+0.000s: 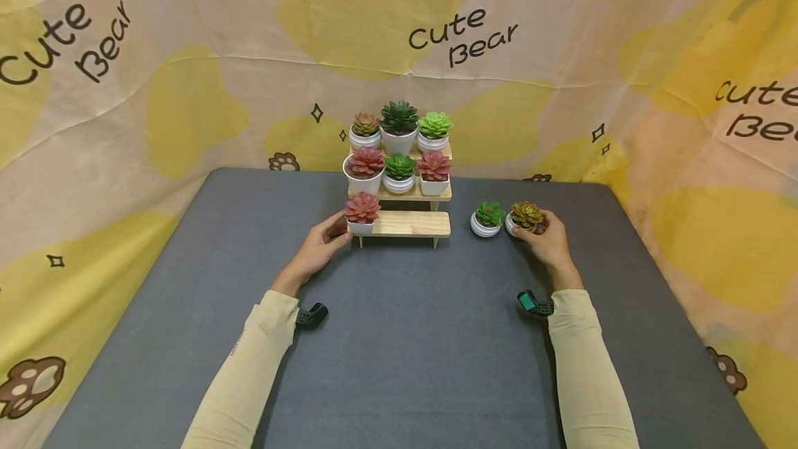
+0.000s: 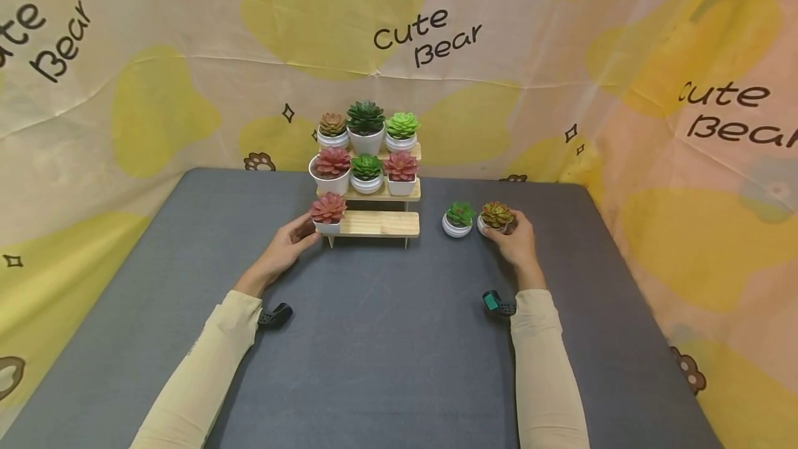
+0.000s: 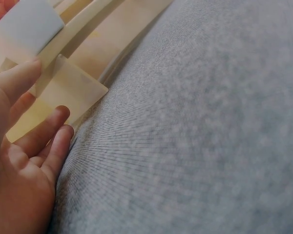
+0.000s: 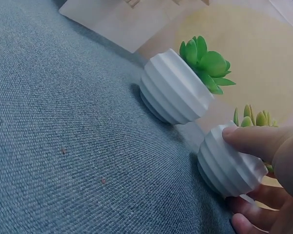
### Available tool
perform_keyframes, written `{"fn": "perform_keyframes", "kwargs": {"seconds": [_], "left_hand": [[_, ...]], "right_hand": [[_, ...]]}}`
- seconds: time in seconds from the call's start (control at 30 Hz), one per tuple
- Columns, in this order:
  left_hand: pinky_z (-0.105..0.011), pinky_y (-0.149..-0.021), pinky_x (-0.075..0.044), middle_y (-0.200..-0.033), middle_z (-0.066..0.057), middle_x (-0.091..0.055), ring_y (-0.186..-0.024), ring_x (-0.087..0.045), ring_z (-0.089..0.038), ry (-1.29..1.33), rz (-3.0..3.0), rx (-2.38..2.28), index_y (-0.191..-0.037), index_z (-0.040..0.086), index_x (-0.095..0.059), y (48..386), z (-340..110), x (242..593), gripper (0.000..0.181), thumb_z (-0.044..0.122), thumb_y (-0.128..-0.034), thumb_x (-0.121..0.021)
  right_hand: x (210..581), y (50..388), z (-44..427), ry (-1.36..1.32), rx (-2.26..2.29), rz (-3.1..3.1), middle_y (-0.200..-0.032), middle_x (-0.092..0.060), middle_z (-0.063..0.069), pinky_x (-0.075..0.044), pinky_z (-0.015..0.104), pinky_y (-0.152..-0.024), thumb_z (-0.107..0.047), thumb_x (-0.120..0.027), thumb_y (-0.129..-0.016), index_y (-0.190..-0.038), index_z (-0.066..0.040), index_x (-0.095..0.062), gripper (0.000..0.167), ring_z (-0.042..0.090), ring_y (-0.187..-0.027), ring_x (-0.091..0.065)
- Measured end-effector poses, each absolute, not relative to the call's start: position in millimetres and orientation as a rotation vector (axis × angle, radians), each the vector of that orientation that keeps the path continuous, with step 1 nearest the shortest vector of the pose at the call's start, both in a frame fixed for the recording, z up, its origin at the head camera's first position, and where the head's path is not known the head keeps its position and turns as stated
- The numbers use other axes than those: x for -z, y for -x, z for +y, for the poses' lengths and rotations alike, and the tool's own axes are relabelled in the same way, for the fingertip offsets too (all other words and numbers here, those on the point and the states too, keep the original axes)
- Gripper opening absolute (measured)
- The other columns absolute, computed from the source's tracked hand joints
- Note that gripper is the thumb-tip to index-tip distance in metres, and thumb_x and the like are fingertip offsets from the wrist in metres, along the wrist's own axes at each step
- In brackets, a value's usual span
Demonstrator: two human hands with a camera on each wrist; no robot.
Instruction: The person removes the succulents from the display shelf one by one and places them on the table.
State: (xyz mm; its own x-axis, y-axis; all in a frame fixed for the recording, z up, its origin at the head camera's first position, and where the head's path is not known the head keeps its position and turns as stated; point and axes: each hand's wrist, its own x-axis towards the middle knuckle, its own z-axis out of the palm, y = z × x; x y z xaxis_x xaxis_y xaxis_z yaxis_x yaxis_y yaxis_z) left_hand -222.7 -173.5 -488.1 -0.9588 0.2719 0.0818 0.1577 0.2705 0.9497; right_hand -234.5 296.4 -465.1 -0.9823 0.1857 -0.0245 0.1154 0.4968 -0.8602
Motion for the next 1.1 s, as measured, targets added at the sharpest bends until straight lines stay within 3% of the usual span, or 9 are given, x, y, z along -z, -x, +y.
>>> {"fn": "perform_keyframes", "kwargs": {"seconds": [0.1,0.33,0.53,0.6,0.7,0.9,1.1], "left_hand": [[-0.054,-0.113,-0.039,-0.147,-0.033,-0.049,-0.136,-0.049,-0.044,-0.413,2.426,-1.793,-0.157,-0.001,-0.031,222,-173,488,0.061,0.009,-0.1032,-0.057],[-0.057,-0.114,-0.037,-0.148,-0.032,-0.048,-0.139,-0.046,-0.044,-0.384,2.422,-1.794,-0.157,0.0,-0.032,223,-173,487,0.061,0.01,-0.1032,-0.058],[-0.057,-0.113,-0.038,-0.148,-0.032,-0.049,-0.138,-0.047,-0.044,-0.39,2.426,-1.791,-0.157,-0.001,-0.031,222,-173,486,0.061,0.009,-0.103,-0.058],[-0.057,-0.113,-0.038,-0.148,-0.032,-0.049,-0.138,-0.047,-0.045,-0.391,2.429,-1.791,-0.157,-0.001,-0.031,221,-173,486,0.061,0.009,-0.103,-0.057],[-0.057,-0.113,-0.038,-0.148,-0.032,-0.049,-0.138,-0.048,-0.044,-0.396,2.43,-1.792,-0.157,-0.001,-0.031,221,-174,487,0.061,0.009,-0.1031,-0.057],[-0.056,-0.113,-0.038,-0.148,-0.032,-0.048,-0.139,-0.047,-0.043,-0.382,2.418,-1.798,-0.158,0.0,-0.031,222,-174,486,0.062,0.011,-0.1033,-0.058],[-0.057,-0.115,-0.036,-0.149,-0.031,-0.047,-0.14,-0.046,-0.043,-0.387,2.4,-1.803,-0.158,0.001,-0.029,222,-173,486,0.062,0.011,-0.1038,-0.057]], "right_hand": [[465,234,297,0.261,-1.513,-2.665,-0.147,-0.048,0.031,-0.04,0.013,-0.082,-0.009,-0.071,-0.093,-0.149,0.006,-0.038,0.067,0.041,-0.133,-0.053],[463,232,296,0.247,-1.479,-2.698,-0.144,-0.049,0.032,-0.043,0.025,-0.091,-0.013,-0.071,-0.094,-0.15,0.008,-0.036,0.069,0.039,-0.13,-0.052],[460,231,297,0.227,-1.523,-2.7,-0.146,-0.047,0.031,-0.04,0.01,-0.077,-0.018,-0.072,-0.094,-0.156,0.004,-0.029,0.078,0.037,-0.127,-0.052],[457,231,297,0.204,-1.525,-2.72,-0.147,-0.046,0.03,-0.04,0.01,-0.075,-0.021,-0.072,-0.095,-0.157,0.001,-0.025,0.082,0.037,-0.126,-0.052],[452,229,298,0.165,-1.502,-2.767,-0.152,-0.04,0.029,-0.042,0.02,-0.083,-0.026,-0.071,-0.095,-0.16,-0.001,-0.02,0.086,0.036,-0.125,-0.049],[438,224,296,0.132,-1.433,-2.807,-0.161,-0.026,0.032,-0.04,0.055,-0.102,-0.029,-0.07,-0.096,-0.162,-0.005,-0.015,0.089,0.046,-0.134,-0.039],[427,221,296,0.125,-1.41,-2.8,-0.16,-0.027,0.033,-0.032,0.065,-0.113,-0.032,-0.071,-0.096,-0.162,-0.007,-0.014,0.091,0.051,-0.144,-0.031]]}}
